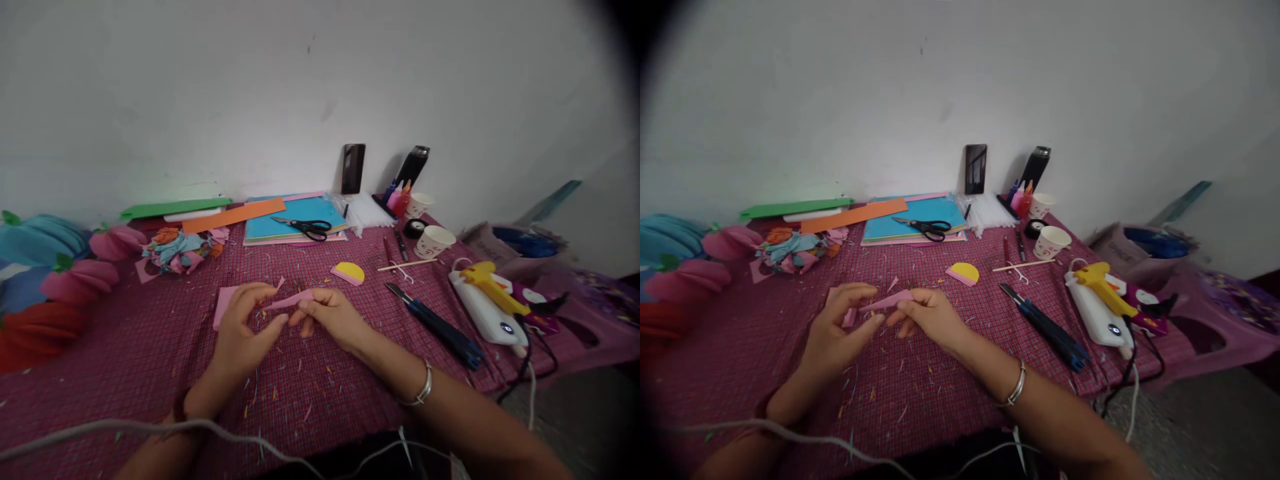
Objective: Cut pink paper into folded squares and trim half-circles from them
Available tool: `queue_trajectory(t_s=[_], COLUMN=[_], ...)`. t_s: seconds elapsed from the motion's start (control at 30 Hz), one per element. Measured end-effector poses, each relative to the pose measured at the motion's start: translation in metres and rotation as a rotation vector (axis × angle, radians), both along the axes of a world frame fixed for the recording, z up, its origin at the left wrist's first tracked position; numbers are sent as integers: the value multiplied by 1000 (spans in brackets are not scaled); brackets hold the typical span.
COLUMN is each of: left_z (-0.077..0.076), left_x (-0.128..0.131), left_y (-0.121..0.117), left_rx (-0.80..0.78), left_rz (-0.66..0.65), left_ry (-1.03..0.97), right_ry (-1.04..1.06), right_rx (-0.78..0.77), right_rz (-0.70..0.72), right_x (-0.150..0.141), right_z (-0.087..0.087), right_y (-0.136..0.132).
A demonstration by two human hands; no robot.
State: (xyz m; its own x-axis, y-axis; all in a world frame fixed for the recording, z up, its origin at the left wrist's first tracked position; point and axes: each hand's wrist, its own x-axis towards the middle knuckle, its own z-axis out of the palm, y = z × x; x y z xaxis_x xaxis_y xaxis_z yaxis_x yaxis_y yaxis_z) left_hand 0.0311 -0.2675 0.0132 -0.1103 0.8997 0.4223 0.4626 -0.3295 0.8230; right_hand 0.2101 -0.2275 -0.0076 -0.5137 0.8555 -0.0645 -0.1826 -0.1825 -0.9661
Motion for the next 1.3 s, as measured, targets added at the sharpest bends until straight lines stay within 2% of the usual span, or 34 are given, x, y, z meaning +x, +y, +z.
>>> queue_trajectory(t_s=[0.13, 0.4, 0.5, 0.57, 0.67, 0.73, 0.8, 0.87, 0.93, 1.03, 1.1, 1.17, 1.23, 1.3], left_z=[-4, -2, -5, -7, -8, -8, -8, -11, -14, -18, -18, -15, -13, -12], left_x=[3, -1, -10, -16, -20, -19, -15, -12, -8, -4, -1, 1, 2, 1], left_y=[-4, -6, -8, -11, -15, -16, -15, -13, -8, 0, 4, 4, 4, 3], left_rx=[197, 318, 486, 599, 674, 693, 686, 585, 351, -109, -437, -701, -775, -771], left_rz=[-54, -134, -175, -205, -241, -263, -295, -272, -181, -145, -155, -124, -89, -77], left_ry=[239, 338, 470, 580, 715, 772, 766, 586, 222, -335, -581, -736, -755, -742], right_ry=[2, 39, 115, 128, 42, -27, -67, -71, -72, -133, -202, -237, -239, -290], right_rx=[45, 17, -58, -182, -342, -353, -309, -250, -179, -51, 31, 102, 199, 348], right_rz=[47, 134, 86, 42, 174, 226, 191, 127, 66, -8, -15, 26, 53, -54], right_x=[0, 6, 12, 16, 18, 17, 15, 13, 12, 10, 8, 8, 14, 27], right_z=[0, 6, 8, 8, 4, 1, -1, -1, -1, -2, -2, -1, 4, 11], right_y=[-2, -5, -1, 2, 5, 5, 5, 5, 6, 7, 6, 5, 9, 19])
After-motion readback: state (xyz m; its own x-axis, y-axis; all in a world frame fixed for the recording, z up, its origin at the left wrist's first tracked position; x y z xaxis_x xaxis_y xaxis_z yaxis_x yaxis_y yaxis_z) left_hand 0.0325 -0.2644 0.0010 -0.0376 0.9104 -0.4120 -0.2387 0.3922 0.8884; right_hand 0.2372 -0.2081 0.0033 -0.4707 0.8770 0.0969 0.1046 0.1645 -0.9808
